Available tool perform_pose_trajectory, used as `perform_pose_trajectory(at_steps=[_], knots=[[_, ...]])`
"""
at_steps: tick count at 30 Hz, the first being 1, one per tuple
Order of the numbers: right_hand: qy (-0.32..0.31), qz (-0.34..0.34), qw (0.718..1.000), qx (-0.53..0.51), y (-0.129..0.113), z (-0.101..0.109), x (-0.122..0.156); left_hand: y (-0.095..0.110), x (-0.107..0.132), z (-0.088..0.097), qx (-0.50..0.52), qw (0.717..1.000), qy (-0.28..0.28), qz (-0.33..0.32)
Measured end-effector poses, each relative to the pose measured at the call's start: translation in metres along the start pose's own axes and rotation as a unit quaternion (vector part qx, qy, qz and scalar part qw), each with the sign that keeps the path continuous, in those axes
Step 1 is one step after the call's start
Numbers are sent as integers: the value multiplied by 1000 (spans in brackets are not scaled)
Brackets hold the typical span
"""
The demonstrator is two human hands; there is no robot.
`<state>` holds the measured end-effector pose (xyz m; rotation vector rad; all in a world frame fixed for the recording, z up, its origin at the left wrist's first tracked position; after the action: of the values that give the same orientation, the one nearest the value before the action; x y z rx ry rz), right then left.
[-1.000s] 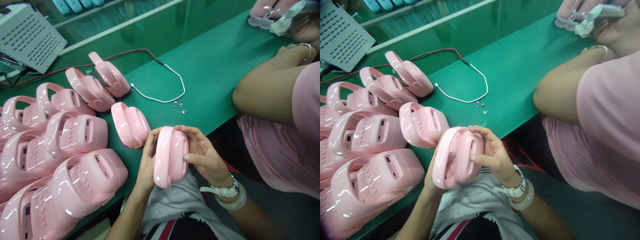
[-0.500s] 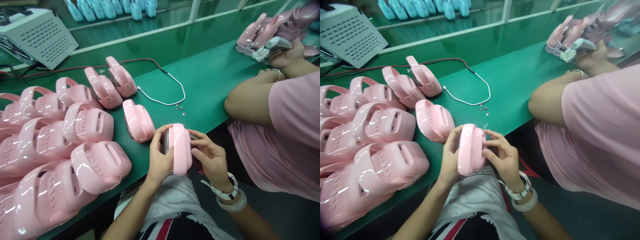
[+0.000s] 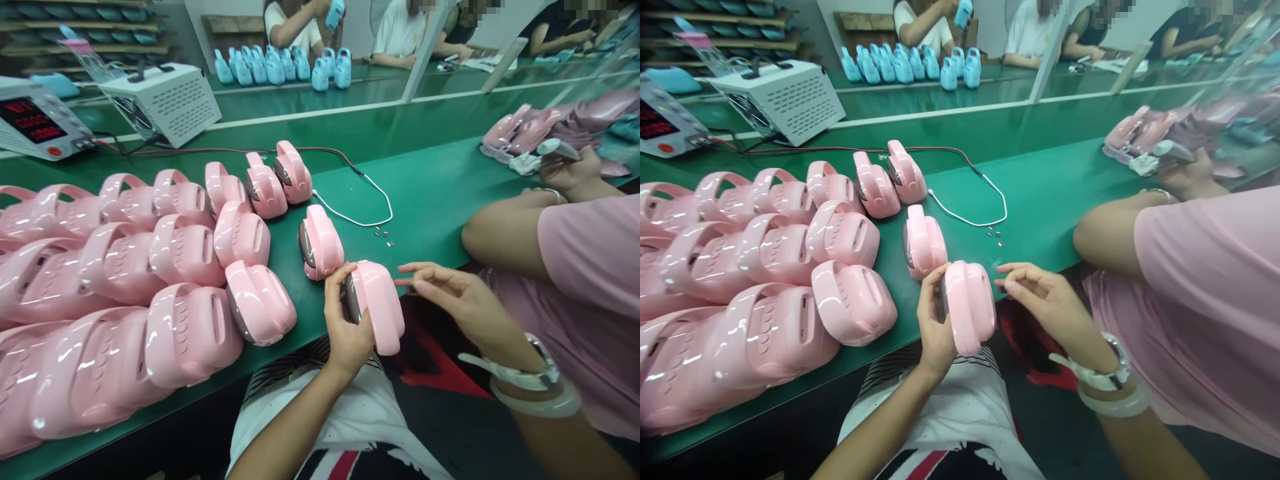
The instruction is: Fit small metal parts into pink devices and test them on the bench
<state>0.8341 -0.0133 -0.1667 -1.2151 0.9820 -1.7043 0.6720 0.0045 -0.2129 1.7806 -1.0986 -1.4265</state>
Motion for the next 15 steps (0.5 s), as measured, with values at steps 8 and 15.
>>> perform_pose_trajectory(at_steps=[8, 15], knots=[[171, -19, 982, 77, 6, 25, -105, 0, 0, 2, 16, 1000, 2, 13], [96, 95, 989, 51, 3, 4, -68, -4, 3, 5, 16, 1000, -4, 26]])
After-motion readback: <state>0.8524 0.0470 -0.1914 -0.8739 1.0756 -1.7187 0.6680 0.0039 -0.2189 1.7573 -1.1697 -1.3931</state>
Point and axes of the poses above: each hand's wrist, its own x-axis away from the middle knuckle, its own z-axis out of the back of the hand, y = z × x, the point moved 3 cm from there along -x, towards the middle knuckle, and after that the axes turned 14 degrees about -z, right-handed, at the moved point
